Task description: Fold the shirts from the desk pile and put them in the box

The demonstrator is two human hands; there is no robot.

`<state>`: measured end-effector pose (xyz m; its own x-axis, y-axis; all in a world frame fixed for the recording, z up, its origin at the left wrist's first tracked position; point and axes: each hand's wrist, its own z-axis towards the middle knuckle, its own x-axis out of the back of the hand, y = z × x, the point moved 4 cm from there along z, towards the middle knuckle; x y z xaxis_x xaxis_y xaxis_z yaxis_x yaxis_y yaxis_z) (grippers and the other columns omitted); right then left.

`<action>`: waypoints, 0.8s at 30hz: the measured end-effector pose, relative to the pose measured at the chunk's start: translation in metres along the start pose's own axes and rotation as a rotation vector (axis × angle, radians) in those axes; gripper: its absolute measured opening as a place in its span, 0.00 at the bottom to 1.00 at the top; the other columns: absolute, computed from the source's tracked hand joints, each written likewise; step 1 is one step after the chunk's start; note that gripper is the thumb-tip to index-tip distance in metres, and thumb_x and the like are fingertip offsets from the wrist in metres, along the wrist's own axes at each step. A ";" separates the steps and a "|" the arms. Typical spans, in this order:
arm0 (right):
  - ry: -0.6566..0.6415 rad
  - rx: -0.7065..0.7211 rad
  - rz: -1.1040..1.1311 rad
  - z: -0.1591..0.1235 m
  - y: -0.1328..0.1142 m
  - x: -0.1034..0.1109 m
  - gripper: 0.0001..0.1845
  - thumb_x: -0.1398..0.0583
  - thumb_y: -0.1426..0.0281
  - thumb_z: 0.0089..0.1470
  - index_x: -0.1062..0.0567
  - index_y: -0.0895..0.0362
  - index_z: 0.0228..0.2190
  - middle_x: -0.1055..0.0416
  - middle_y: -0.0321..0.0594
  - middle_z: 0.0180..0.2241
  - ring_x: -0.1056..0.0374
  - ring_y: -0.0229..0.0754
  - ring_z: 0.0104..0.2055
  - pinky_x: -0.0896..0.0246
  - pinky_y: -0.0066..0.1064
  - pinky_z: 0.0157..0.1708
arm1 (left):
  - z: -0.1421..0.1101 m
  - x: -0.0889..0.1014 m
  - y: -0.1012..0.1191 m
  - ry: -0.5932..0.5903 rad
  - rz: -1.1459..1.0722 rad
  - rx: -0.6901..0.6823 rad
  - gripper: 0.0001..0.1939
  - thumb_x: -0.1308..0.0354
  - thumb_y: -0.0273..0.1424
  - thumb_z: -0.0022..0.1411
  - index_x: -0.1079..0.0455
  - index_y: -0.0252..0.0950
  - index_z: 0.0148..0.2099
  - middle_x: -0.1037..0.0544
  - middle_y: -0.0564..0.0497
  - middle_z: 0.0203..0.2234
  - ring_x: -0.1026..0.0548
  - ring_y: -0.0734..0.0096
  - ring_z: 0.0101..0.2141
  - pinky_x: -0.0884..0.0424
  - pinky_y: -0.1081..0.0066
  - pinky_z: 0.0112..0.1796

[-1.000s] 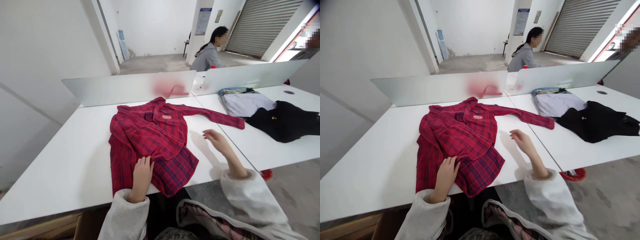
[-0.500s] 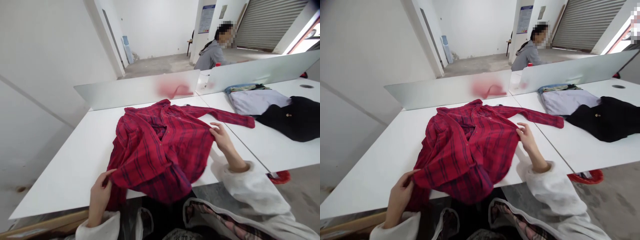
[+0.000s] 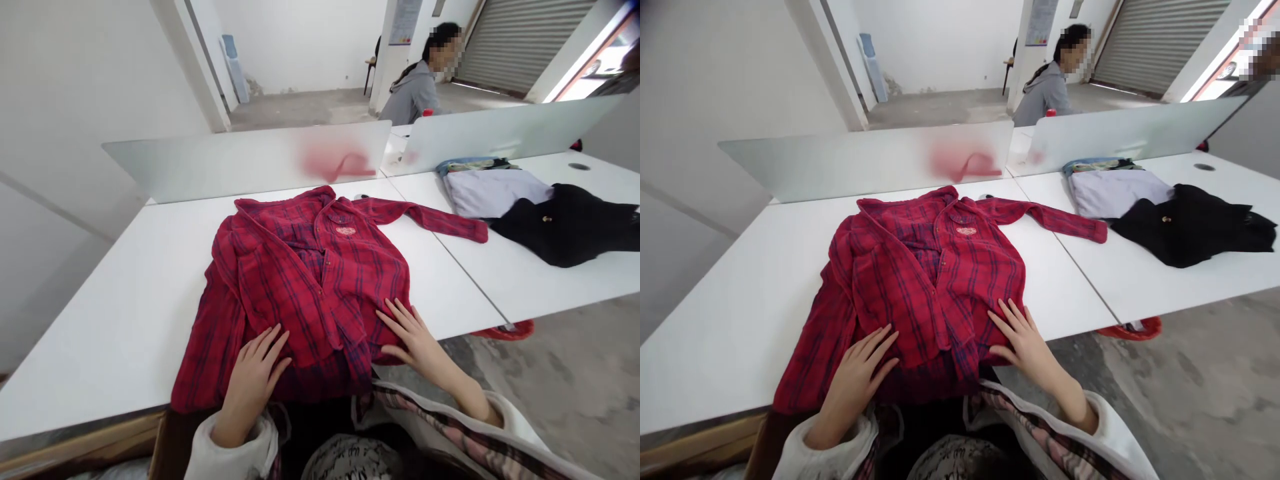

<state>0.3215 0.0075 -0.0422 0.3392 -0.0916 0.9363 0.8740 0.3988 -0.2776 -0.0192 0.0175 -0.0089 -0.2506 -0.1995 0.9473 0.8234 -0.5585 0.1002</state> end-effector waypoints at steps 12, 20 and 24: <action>-0.152 -0.011 0.149 0.000 0.035 0.053 0.24 0.55 0.76 0.59 0.27 0.53 0.50 0.30 0.41 0.52 0.33 0.43 0.54 0.34 0.37 0.50 | -0.036 0.027 -0.046 0.016 -0.253 0.185 0.18 0.51 0.46 0.63 0.26 0.42 0.41 0.23 0.50 0.32 0.24 0.67 0.35 0.27 0.70 0.38; 0.376 -0.309 0.176 0.026 0.030 0.146 0.22 0.53 0.68 0.58 0.27 0.53 0.48 0.24 0.43 0.41 0.27 0.47 0.39 0.32 0.38 0.41 | -0.006 0.101 -0.072 0.514 -0.332 0.669 0.17 0.45 0.47 0.57 0.31 0.38 0.29 0.27 0.55 0.22 0.30 0.70 0.25 0.30 0.71 0.29; 0.216 -0.245 0.305 -0.003 0.036 0.157 0.20 0.52 0.62 0.59 0.24 0.48 0.45 0.24 0.42 0.41 0.28 0.50 0.44 0.32 0.42 0.46 | -0.025 0.112 -0.075 0.322 -0.455 0.476 0.21 0.47 0.50 0.55 0.31 0.41 0.21 0.25 0.51 0.21 0.24 0.63 0.30 0.25 0.68 0.35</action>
<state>0.4069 0.0046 0.0942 0.6360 -0.2020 0.7448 0.7709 0.2112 -0.6010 -0.1215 0.0165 0.0823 -0.6972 -0.2989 0.6516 0.7161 -0.2466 0.6530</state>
